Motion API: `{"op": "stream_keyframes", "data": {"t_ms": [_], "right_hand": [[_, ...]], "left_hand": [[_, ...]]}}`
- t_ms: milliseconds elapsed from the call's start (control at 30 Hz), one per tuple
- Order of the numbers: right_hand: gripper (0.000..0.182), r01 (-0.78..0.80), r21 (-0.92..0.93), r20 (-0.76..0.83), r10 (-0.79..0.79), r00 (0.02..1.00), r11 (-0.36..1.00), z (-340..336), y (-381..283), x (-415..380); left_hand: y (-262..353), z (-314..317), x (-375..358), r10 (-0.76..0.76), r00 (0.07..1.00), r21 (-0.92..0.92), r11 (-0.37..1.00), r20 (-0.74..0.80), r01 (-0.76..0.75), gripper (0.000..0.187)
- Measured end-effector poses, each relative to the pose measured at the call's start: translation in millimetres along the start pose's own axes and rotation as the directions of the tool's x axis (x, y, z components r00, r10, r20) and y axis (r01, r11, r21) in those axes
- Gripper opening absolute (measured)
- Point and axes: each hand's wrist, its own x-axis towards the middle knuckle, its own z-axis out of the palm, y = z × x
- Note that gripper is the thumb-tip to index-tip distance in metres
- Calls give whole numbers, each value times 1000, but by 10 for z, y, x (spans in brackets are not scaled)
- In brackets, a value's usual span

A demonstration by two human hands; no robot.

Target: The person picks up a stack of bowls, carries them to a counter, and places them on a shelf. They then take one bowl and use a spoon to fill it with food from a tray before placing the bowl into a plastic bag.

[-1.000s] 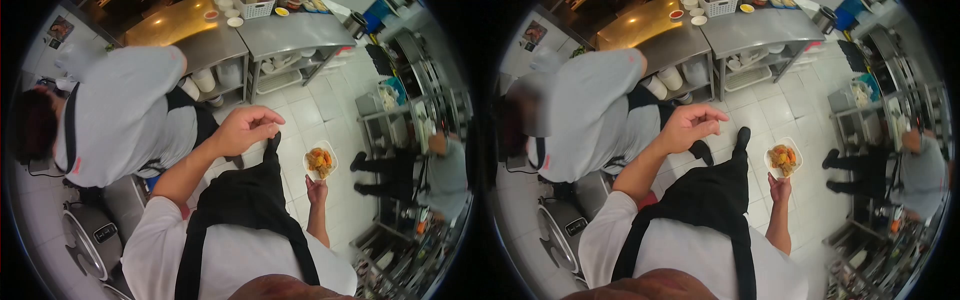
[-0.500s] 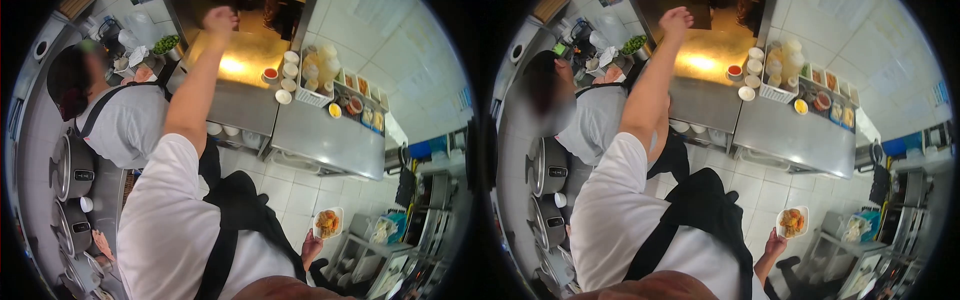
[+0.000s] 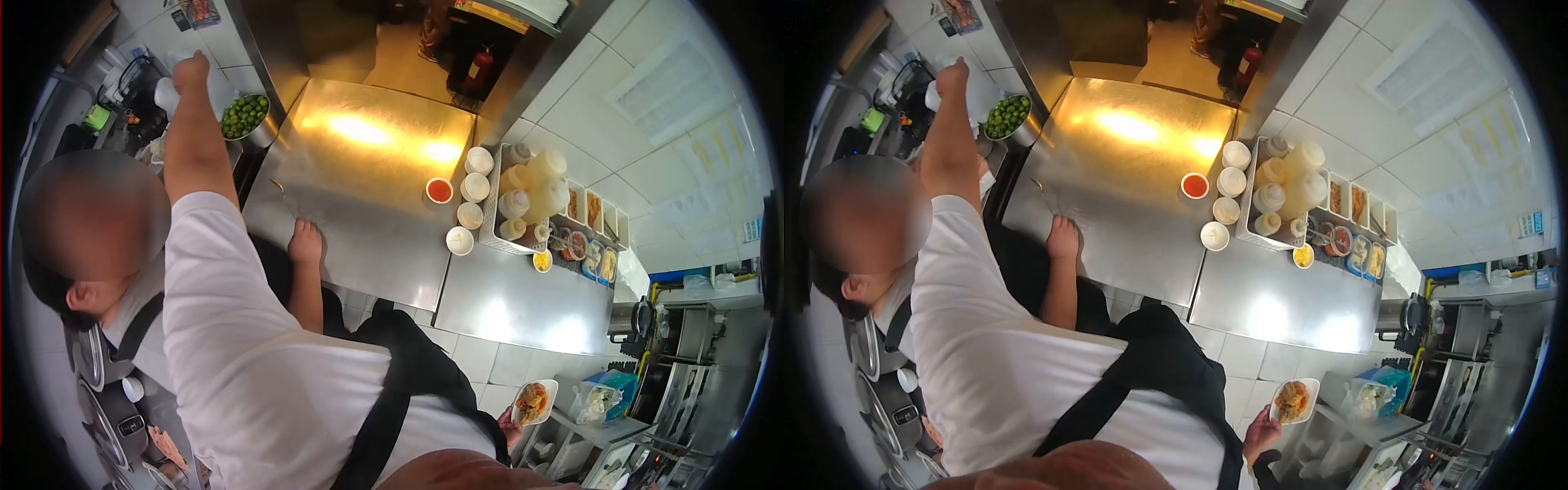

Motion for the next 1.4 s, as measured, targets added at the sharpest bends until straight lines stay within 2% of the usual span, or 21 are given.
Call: {"op": "stream_keyframes", "data": {"t_ms": [133,233,300,433,533,667,700,767,800,833,867,900,933,1000,1100,1133,1200,1233,1300,1333,1400], "right_hand": [[58,42,-47,-29,-43,999,998,239,114,101],[59,3,-62,-37,-5,999,998,269,139,210],[60,-45,-72,-25,43,999,996,321,101,287],[59,110,-156,-49,-119,992,982,403,223,411],[57,64,-121,-108,-77,991,991,599,176,404],[58,67,-133,-67,-77,995,989,515,79,498],[59,119,-154,-32,-125,992,981,575,93,494],[62,226,-207,66,-217,974,952,568,112,536],[63,287,-237,118,-266,957,928,485,98,584],[63,246,-137,20,-246,969,959,390,58,629],[62,222,-28,-78,-223,972,975,439,52,608],[41,256,-166,113,-240,964,952,515,64,617],[57,243,-51,-136,-247,959,969,504,97,549],[56,193,-9,-24,-193,981,981,309,-38,517],[55,153,-58,-42,-155,987,987,199,-375,407],[56,178,-69,-2,-178,984,982,170,-369,487],[60,175,-62,31,-174,984,983,96,-532,460],[62,168,-58,48,-165,985,984,-17,-583,524],[67,173,-93,69,-167,984,981,-178,-780,605],[72,177,-73,65,-173,983,981,-220,-885,637],[72,215,6,84,-215,973,977,-414,-1009,663]], "left_hand": [[-16,-18,197,-26,994,10,1000,101,25,55],[-111,125,504,234,959,226,937,161,-267,53],[-159,197,617,175,972,204,957,154,-205,49],[-204,300,852,192,981,140,971,33,-194,40],[-113,127,1193,486,871,521,725,75,-449,30],[157,-529,1646,788,598,700,510,-147,-500,14],[355,-821,1641,685,707,757,553,-176,-347,23],[816,-1434,1112,587,743,813,573,-320,-103,42],[1023,-1686,811,557,721,762,645,-412,-63,41],[1119,-1861,484,554,679,678,726,-481,-112,40],[1176,-2042,99,566,620,536,802,-543,-263,40],[1302,-2072,-290,572,568,347,817,-592,-461,39],[1397,-2085,-687,561,533,102,743,-633,-661,38],[1523,-2001,-1621,585,528,-384,362,-616,-849,37],[1708,-1728,-3258,805,509,-859,1,-303,-512,36],[1656,-1565,-3841,897,420,-952,-2,-137,-305,35],[1615,-1487,-5311,992,13,-987,120,122,105,35],[1551,-1516,-6038,948,-270,-950,231,170,212,34],[1269,-1720,-7418,582,-811,-805,508,59,307,34],[1111,-1871,-7967,328,-941,-726,627,-82,281,34],[907,-2175,-8735,-134,-924,-607,786,-357,120,34]]}}
